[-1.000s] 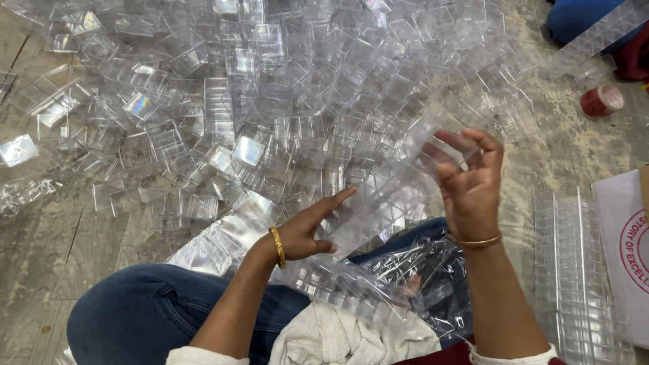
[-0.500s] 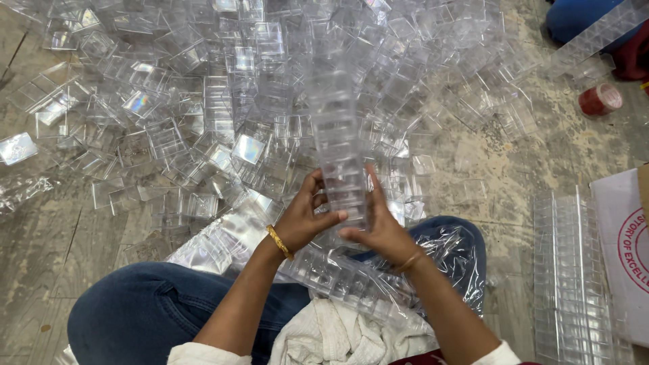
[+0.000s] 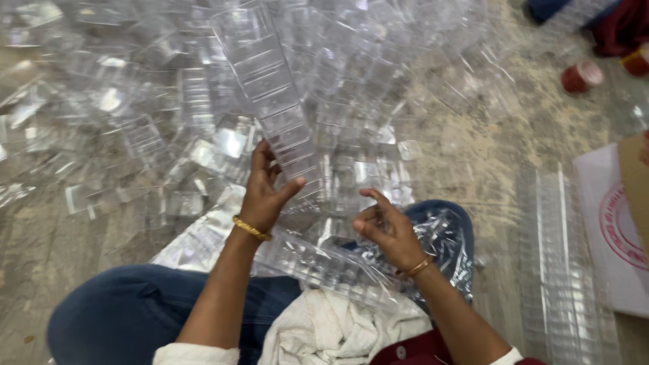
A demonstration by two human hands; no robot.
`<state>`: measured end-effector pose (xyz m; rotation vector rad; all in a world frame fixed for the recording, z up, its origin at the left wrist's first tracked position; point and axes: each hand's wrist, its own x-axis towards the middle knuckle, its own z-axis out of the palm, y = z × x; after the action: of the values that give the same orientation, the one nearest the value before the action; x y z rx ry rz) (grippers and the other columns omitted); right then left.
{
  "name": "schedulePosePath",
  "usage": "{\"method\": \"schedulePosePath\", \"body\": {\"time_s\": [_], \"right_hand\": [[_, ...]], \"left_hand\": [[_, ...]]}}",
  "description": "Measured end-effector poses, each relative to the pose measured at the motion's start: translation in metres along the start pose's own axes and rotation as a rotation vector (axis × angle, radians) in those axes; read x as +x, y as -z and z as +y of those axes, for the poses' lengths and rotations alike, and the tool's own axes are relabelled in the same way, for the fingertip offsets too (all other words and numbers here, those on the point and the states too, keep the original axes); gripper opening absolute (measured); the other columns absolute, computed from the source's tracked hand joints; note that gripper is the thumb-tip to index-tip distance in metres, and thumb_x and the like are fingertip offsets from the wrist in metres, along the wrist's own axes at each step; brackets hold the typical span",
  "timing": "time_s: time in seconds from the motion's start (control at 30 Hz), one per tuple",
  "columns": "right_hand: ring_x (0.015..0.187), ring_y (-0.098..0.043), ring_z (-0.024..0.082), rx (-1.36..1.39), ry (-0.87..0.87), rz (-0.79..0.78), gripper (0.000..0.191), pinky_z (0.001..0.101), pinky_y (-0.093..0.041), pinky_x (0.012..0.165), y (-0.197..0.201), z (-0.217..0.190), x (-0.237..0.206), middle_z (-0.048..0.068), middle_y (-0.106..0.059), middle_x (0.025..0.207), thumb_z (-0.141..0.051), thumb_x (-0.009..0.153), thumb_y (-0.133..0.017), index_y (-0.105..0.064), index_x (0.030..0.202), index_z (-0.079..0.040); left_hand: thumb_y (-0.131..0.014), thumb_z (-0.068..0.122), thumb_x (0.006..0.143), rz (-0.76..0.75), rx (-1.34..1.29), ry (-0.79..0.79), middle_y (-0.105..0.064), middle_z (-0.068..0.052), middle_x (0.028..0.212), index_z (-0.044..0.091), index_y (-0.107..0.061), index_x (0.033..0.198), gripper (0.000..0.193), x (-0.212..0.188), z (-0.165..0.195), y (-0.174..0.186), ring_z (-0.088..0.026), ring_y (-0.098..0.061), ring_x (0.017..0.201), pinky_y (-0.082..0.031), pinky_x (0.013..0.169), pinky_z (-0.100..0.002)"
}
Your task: The person sits on the floor among a large pile of clear plastic boxes and repeatedly picks up a base and lid, snaps them together by hand, and stacks the closed boxes beside them, occasionally moving boxes aside to reach more parts.
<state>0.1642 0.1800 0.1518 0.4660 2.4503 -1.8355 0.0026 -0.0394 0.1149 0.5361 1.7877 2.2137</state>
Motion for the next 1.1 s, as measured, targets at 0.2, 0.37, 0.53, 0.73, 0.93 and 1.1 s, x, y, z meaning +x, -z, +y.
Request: {"method": "schedulePosePath", "body": {"time_s": [0.2,0.37,0.53,0.73,0.93,1.1], "right_hand": [[0.085,-0.068,0.019,-0.059,0.058,0.323,0.065,0.0324,-0.059,0.076,0.105,0.017,-0.040,0.010,-0.070,0.096,-0.030,0.090,-0.075,-0.053,0.147,-0.008],[0.089,-0.074,0.016,0.017,-0.179,0.661,0.056,0.0348,-0.067,0.071,0.167,0.041,-0.090,0.000,-0.069,0.105,-0.044,0.097,-0.056,-0.054,0.142,-0.011],[0.077,-0.067,0.019,0.045,-0.193,0.688,0.053,0.0353,-0.063,0.065,0.163,0.069,-0.098,0.008,-0.065,0.088,-0.042,0.100,-0.059,-0.057,0.142,-0.009],[0.083,-0.067,0.020,-0.048,-0.273,0.753,0.048,0.0383,-0.061,0.071,0.178,0.083,-0.098,0.008,-0.066,0.092,-0.039,0.100,-0.060,-0.059,0.139,-0.012],[0.110,-0.062,0.023,-0.240,-0.157,0.804,0.072,0.0412,-0.053,0.091,0.223,0.120,-0.123,0.011,-0.065,0.118,-0.031,0.087,-0.076,-0.040,0.146,-0.009],[0.116,-0.062,0.029,-0.730,-0.196,0.718,0.086,0.0448,-0.054,0.095,0.259,0.154,-0.142,0.019,-0.057,0.131,-0.013,0.069,-0.087,-0.048,0.146,-0.009]], "left_hand": [[-0.080,0.007,0.080,-0.073,-0.132,0.038,-0.043,-0.012,0.153,0.013,-0.022,0.158,0.097,-0.012,-0.001,-0.006,-0.026,-0.044,0.144,-0.039,0.120,-0.042],[-0.078,0.003,0.080,-0.107,-0.141,0.058,-0.046,-0.013,0.151,0.013,-0.024,0.157,0.094,-0.017,-0.001,-0.011,-0.027,-0.047,0.142,-0.042,0.120,-0.042],[-0.078,0.003,0.076,-0.112,-0.066,0.163,-0.045,-0.011,0.150,0.014,-0.023,0.155,0.097,-0.019,-0.004,-0.016,-0.024,-0.047,0.139,-0.043,0.116,-0.041],[-0.079,0.005,0.079,-0.169,-0.104,0.118,-0.049,-0.015,0.149,0.011,-0.027,0.154,0.092,-0.023,-0.005,-0.017,-0.028,-0.050,0.138,-0.044,0.115,-0.043],[-0.078,0.007,0.078,-0.182,-0.127,0.192,-0.049,-0.012,0.146,0.013,-0.025,0.154,0.093,-0.022,-0.007,-0.018,-0.026,-0.050,0.137,-0.046,0.114,-0.043],[-0.078,0.007,0.079,-0.191,-0.076,0.153,-0.050,-0.013,0.146,0.013,-0.026,0.155,0.093,-0.023,-0.006,-0.016,-0.027,-0.051,0.137,-0.044,0.115,-0.043]]}}
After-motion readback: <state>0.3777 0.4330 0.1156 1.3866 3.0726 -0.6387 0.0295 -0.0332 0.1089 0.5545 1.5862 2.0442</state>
